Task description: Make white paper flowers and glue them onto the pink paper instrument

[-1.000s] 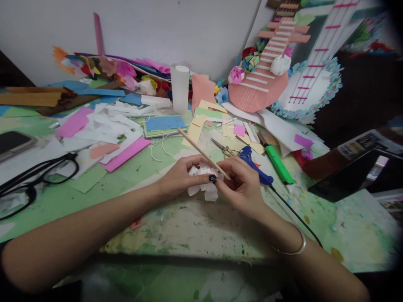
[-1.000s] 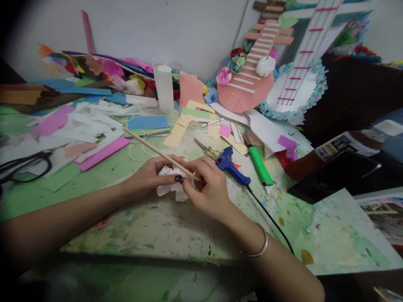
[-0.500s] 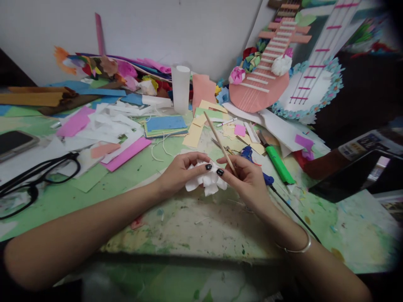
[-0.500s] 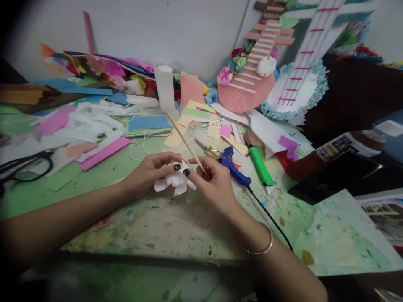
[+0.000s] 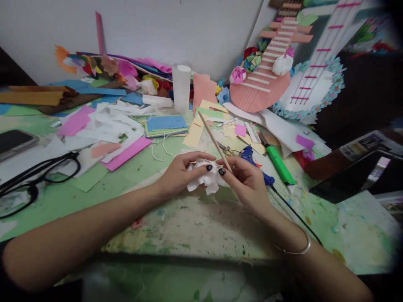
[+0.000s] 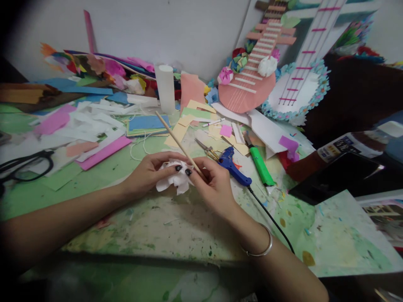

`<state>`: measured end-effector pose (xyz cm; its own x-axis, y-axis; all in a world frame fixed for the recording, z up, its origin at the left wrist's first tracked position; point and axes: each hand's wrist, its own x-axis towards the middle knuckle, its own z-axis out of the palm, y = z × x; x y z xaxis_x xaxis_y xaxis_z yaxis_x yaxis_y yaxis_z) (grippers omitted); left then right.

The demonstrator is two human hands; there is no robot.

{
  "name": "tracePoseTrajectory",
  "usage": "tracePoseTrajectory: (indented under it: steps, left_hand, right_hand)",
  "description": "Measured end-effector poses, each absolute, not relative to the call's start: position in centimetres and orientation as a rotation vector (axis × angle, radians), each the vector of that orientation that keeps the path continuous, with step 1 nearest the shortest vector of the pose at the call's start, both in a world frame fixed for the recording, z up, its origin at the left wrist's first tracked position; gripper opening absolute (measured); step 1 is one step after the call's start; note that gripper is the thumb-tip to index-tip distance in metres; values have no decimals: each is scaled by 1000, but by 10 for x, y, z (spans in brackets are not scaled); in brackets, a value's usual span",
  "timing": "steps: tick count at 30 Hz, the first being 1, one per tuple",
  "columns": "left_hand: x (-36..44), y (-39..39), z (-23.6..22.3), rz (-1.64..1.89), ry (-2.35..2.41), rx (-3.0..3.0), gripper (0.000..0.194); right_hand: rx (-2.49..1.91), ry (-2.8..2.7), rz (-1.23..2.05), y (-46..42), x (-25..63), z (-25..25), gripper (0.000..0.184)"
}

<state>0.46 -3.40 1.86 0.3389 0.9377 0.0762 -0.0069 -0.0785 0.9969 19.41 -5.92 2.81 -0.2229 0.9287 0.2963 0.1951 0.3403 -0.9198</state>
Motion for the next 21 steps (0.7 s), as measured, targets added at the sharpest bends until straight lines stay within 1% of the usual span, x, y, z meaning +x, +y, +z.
tracePoseTrajectory:
  steps: [2, 5, 6, 9, 11, 12, 14, 16, 18, 21]
  left_hand:
    - [4, -34, 19, 1017, 920, 1414, 33]
    - [0, -33, 20, 1068, 929, 1416, 34]
    - [-1, -32, 21, 1087, 935, 1409, 35]
    - [-5, -31, 23, 1155, 954, 1379, 32]
    - [-6, -30, 25, 1207, 947, 1370, 29]
    - [-7, -30, 25, 1224, 939, 1372, 28]
    - [-6, -30, 26, 1238, 927, 1393, 25]
    - [-5, -32, 27, 1224, 924, 1430, 23]
    - [-4, -34, 26, 1189, 929, 1471, 22]
    - [-3, -37, 24, 1119, 929, 1519, 25]
  right_hand:
    - [-1065, -1647, 864, -56, 201, 30, 18]
    - [-1240, -1696, 625, -50, 214, 31, 21]
    - [-1302, -1761, 537, -48, 218, 30, 26]
    - [-1394, -2047, 337, -45, 225, 24, 50]
    - [-1391, -2205, 275, -46, 224, 19, 57]
    - [-1382, -2257, 258, -47, 222, 17, 55]
    - [-1342, -2310, 219, -49, 219, 16, 45]
    - [-1270, -2275, 164, -51, 215, 20, 34]
    - [-1178, -2174, 137, -52, 212, 26, 29]
    - [-1052, -2062, 251, -56, 207, 34, 23]
